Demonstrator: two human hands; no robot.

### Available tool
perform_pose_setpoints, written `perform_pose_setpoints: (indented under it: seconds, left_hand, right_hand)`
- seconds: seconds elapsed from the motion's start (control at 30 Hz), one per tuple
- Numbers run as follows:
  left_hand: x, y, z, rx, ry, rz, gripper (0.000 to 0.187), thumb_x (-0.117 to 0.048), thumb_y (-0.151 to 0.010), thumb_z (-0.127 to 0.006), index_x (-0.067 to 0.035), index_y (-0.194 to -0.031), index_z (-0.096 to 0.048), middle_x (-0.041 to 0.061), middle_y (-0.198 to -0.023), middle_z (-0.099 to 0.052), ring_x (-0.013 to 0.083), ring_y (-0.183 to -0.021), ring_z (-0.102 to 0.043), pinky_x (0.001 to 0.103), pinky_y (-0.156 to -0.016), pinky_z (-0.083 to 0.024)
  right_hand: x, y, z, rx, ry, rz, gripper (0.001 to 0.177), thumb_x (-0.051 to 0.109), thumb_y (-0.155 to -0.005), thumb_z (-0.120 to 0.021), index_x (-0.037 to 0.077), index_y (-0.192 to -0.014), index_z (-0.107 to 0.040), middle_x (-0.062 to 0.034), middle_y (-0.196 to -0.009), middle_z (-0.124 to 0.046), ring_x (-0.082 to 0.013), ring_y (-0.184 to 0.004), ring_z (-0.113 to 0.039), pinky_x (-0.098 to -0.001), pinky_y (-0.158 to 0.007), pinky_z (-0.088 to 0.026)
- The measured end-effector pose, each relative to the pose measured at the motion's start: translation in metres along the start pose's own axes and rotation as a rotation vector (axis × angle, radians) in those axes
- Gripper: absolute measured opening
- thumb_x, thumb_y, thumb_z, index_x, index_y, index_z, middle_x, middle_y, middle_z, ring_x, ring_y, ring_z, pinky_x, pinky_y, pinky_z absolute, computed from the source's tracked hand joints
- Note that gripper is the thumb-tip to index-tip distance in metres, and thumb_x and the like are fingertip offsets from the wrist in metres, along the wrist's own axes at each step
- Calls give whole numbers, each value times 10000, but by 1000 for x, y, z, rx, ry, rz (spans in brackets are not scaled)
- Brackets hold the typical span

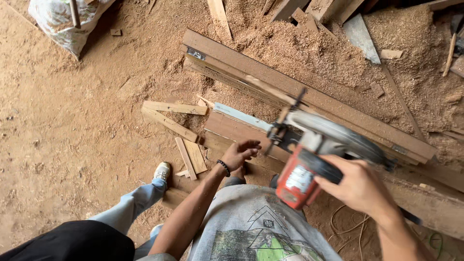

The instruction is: The person cuts a wood plank using a circular saw. They then pick up the cut piece and another plank, aligning them by hand to check the fit.

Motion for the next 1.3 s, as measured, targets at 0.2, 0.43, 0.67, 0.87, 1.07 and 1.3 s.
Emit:
perform_pose_setpoints:
  seconds: [0.2, 0.43, 0.67, 0.87, 1.07, 1.3]
  left_hand:
    - [6, 13, -41, -350, -421, -20, 231, -246, -930, -627, -146, -1082, -770, 17, -1060, -810, 120, -893, -769, 292, -807, -627]
    - [36, 21, -107, -1098, -432, -43, 573, -405, -831, -708, -166, -1330, -560, 123, -1300, -479, 247, -1032, -584, 392, -966, -484]
    - [-5, -35, -165, -1400, -95, 330, 1298, -440, -706, -908, -290, -1630, -8, 234, -1678, 97, 449, -1569, -60, 612, -1222, -117]
    - [23, -69, -156, -1489, -215, 685, 1643, -688, -602, -992, -312, -1578, 275, 294, -1616, 325, 485, -1569, -61, 606, -1236, -156]
    - [34, -47, -166, -1643, -57, 495, 1528, -529, -548, -1002, -396, -1603, 94, 255, -1679, 172, 435, -1578, -88, 567, -1246, -104]
    - [81, -22, -148, -1487, 22, -185, 1359, -538, -599, -878, -295, -1631, -28, 232, -1720, -26, 381, -1597, 38, 612, -1225, -126]
  right_hand:
    - [-121, 75, 42, -30, 135, -287, 425, 314, -711, -817, 219, -1120, -745, -53, -802, -775, -208, -674, -625, -339, -769, -521]
    - [-224, 140, 84, 50, 134, -468, 357, 301, -747, -773, 243, -1099, -765, -67, -821, -787, -199, -766, -680, -328, -788, -522]
    - [-307, 178, 96, 132, 177, -491, 386, 345, -765, -760, 246, -1137, -755, -70, -900, -793, -163, -845, -720, -332, -791, -533]
    - [-364, 190, 73, 191, 158, -472, 400, 350, -768, -754, 231, -1151, -752, -79, -902, -816, -146, -908, -798, -323, -792, -530]
    - [-422, 190, 55, 208, 26, -416, 283, 283, -775, -827, 144, -1019, -789, 20, -808, -738, -64, -837, -594, -241, -744, -481]
    - [-504, 184, 22, 266, -33, -362, 481, 186, -678, -880, 164, -1155, -827, 18, -869, -844, -82, -859, -697, -237, -870, -551]
Point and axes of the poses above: each hand's wrist, its own y-axis away from the middle knuckle, its own z-axis out of the back of the hand, x = y × z, the point moved 8 cm from there along -y, towards the middle knuckle
